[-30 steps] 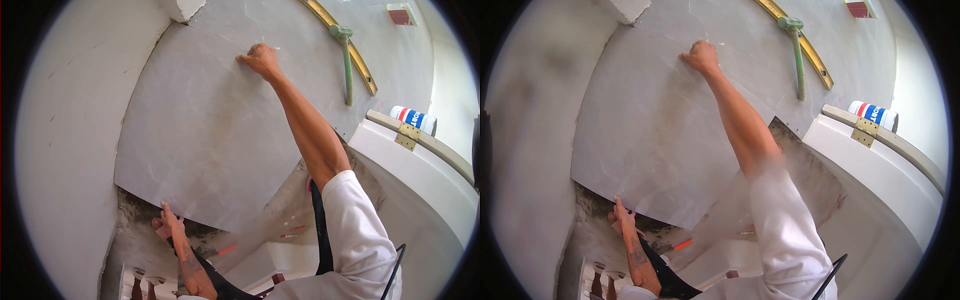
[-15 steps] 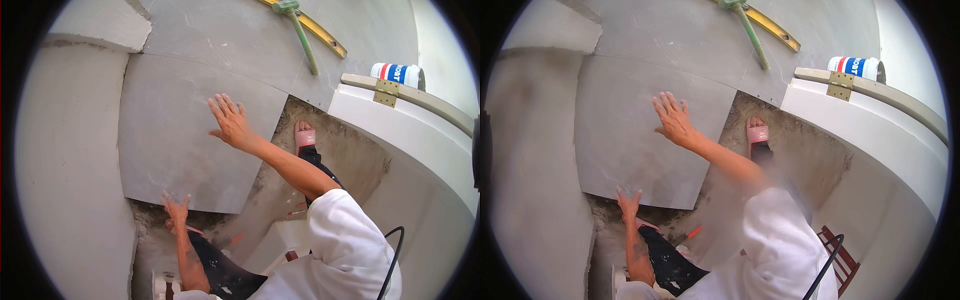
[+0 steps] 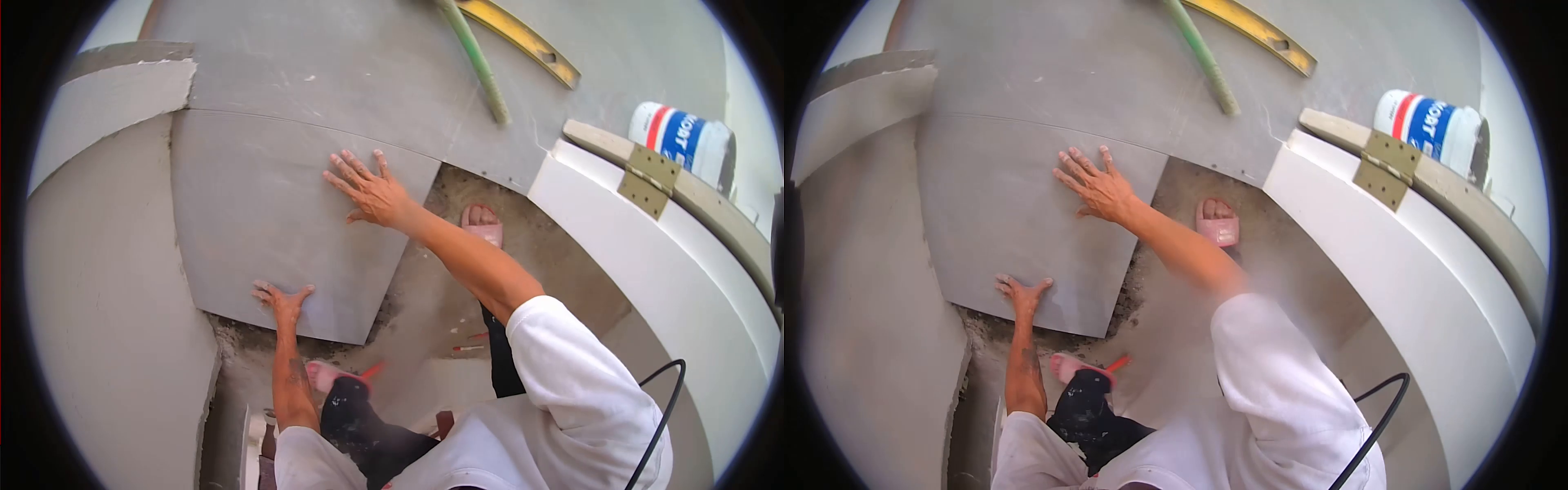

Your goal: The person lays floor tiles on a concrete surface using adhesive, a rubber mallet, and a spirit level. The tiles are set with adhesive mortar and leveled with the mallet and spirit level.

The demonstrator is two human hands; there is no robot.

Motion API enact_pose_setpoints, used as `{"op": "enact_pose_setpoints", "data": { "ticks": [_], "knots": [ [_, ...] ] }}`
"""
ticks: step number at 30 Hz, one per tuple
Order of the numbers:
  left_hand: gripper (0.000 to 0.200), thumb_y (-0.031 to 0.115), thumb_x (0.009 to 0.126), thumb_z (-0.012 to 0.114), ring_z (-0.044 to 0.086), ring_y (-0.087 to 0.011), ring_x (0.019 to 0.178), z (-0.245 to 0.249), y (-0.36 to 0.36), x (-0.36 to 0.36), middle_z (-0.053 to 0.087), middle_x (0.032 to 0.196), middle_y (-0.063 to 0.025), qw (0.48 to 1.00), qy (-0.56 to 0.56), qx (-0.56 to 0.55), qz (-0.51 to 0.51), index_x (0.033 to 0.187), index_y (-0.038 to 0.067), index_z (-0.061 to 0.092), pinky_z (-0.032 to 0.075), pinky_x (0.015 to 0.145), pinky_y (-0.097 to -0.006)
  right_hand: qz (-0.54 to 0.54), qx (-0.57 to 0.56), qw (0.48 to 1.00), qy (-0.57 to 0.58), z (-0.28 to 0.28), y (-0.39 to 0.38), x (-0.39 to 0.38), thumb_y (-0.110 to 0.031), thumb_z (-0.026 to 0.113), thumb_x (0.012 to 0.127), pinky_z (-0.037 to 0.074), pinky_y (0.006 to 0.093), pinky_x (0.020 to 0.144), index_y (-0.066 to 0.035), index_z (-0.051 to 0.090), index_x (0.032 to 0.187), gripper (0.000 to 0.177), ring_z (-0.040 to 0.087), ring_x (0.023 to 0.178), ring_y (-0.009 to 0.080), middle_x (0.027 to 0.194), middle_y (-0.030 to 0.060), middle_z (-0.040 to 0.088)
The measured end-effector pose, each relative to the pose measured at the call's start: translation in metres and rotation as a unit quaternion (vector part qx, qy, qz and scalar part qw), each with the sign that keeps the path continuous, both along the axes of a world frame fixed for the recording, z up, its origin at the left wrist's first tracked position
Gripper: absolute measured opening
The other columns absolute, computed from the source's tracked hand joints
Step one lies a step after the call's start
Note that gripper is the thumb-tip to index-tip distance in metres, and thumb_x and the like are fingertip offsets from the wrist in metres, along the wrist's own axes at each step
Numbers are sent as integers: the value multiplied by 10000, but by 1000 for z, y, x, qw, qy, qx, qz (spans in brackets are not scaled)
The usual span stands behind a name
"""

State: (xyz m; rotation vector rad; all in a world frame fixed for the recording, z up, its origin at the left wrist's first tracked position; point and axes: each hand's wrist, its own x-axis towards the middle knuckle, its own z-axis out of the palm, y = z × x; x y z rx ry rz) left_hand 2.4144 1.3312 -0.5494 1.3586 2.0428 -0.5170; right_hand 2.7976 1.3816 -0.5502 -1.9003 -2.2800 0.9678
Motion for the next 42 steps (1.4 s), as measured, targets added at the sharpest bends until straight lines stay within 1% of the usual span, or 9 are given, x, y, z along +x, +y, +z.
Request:
{"op": "enact_pose_setpoints", "data": {
  "ticks": [6,10,12,15,24,28,35,37,42],
  "knots": [
    [1520,490,535,910,41,-558,1418,0,5,1,-136,1511,-396,996,63,-41,-45,1469,-86,-141,167,1160,-569,33,93,993,62,-18,53,-57,-650,654,757,131,688,1118,-361,315,1495,862,98,1494,248,1618,20,136],
    [934,486,832,696,356,-405,1381,23,58,-28,395,1418,-354,997,-29,-59,-28,1405,-151,325,310,1120,-419,45,169,982,77,-49,87,-111,-706,568,794,100,685,1120,-348,369,1476,795,114,1490,257,1610,34,175],
    [650,511,983,448,391,-386,1354,7,82,-85,402,1467,-253,965,54,257,8,1438,48,421,316,1101,-463,46,202,973,98,-52,99,-141,-732,522,806,88,681,1124,-343,377,1474,786,112,1490,258,1608,46,183],
    [808,685,935,342,202,-355,1454,-17,134,-71,172,1601,-147,881,217,412,84,1529,143,258,209,1048,-701,38,245,966,70,-64,128,-150,-739,480,825,81,660,1135,-326,384,1474,775,114,1489,259,1605,71,189],
    [877,700,903,398,159,-385,1463,-95,6,-13,170,1603,-144,921,194,339,-1,1548,141,196,184,1042,-706,17,253,966,58,-65,90,-131,-700,458,866,81,572,1173,-288,353,1494,758,105,1493,260,1608,65,184],
    [880,680,927,385,110,-428,1466,-21,-26,-5,106,1609,-182,966,170,185,-68,1555,114,140,151,1050,-715,31,218,974,49,-58,62,-123,-702,428,883,75,553,1183,-316,306,1511,748,87,1498,248,1618,38,154],
    [903,674,931,374,91,-422,1470,1,63,-167,91,1609,-186,785,259,541,158,1552,76,106,118,1057,-736,72,215,974,-3,-45,40,-108,-740,366,888,94,579,1166,-344,261,1523,756,90,1497,256,1619,30,157],
    [912,663,935,382,88,-399,1476,-56,18,-79,106,1603,-201,944,222,225,93,1548,52,96,123,1085,-698,87,203,975,-12,-43,35,-109,-732,372,893,101,585,1161,-345,270,1521,744,98,1496,260,1616,32,171],
    [918,668,929,390,75,-372,1481,-69,-86,-49,116,1596,-212,921,195,319,111,1539,34,129,141,1115,-643,108,196,975,-10,-33,23,-96,-714,383,899,105,585,1162,-327,279,1520,738,105,1494,264,1612,27,186]
  ]
}}
